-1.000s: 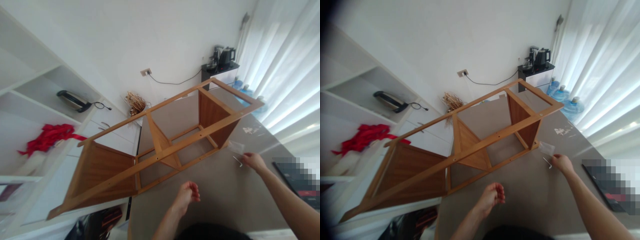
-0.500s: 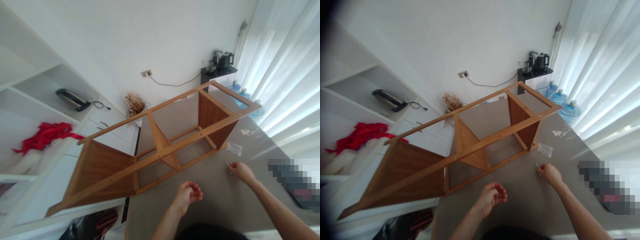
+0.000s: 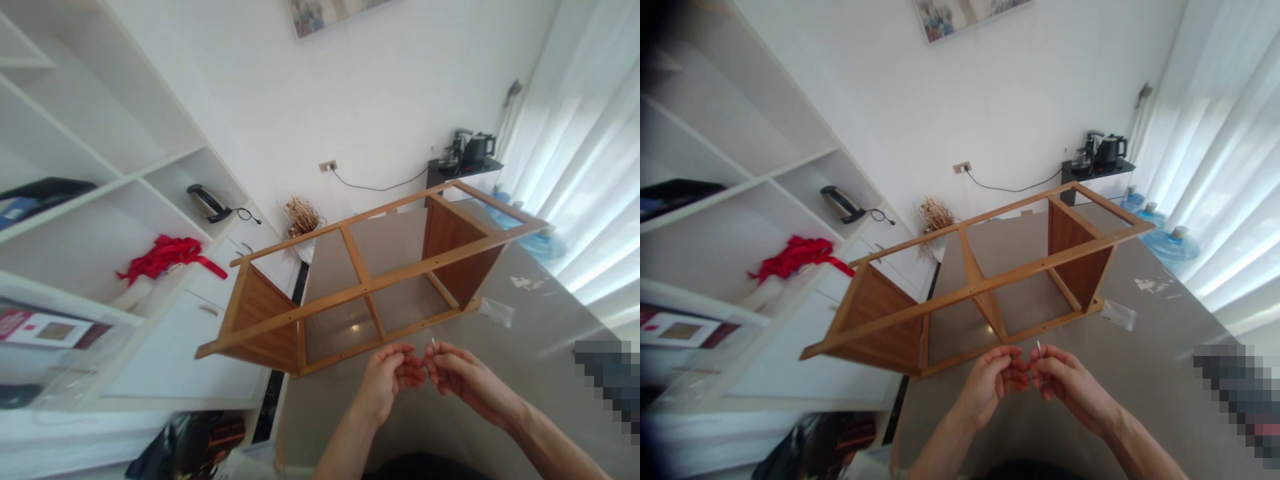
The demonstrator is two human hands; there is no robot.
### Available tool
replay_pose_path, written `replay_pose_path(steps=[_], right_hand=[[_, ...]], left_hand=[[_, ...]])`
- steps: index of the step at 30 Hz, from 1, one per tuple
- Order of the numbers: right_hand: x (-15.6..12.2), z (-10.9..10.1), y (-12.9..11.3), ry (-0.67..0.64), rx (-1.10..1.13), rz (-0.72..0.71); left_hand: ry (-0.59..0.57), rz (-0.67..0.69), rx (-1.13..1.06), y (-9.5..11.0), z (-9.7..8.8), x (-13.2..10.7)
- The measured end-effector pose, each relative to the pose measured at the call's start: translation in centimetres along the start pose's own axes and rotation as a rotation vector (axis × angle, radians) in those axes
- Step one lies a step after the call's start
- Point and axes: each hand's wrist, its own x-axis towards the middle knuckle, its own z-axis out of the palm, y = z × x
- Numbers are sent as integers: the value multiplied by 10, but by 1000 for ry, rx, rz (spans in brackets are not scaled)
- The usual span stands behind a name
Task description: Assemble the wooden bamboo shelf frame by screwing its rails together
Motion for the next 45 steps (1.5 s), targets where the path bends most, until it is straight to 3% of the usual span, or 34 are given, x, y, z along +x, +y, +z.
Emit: replay_pose_path(steps=[5, 9, 20, 24, 25, 28, 29, 32, 35, 40, 45], right_hand=[[-4, 36, -11, 85, -421, -100], [-7, 59, -21, 107, -561, -219], [-25, 84, -61, 122, -974, -423], [-21, 89, -87, 169, -1094, -482], [-17, 89, -96, 198, -1118, -509], [2, 90, -126, 258, -1199, -579], [10, 91, -135, 235, -1250, -577], [32, 96, -154, 150, -1398, -581], [46, 104, -161, 94, -1531, -580], [52, 113, -160, 72, -1643, -650], [55, 116, -160, 50, -1745, -630]], left_hand=[[-22, 78, 5, 11, 0, -24], [-77, 123, -65, 20, 4, -37], [-252, 227, -122, 46, 16, -54], [-218, 342, 205, 71, 14, -61], [-147, 440, 361, 82, 12, -63], [262, 906, 934, 124, 4, -65], [325, 976, 1118, 137, 2, -64], [316, 893, 1535, 161, -4, -58], [282, 757, 1727, 163, -8, -49], [343, 783, 1734, 152, -12, -43], [338, 747, 1723, 153, -14, -41]])
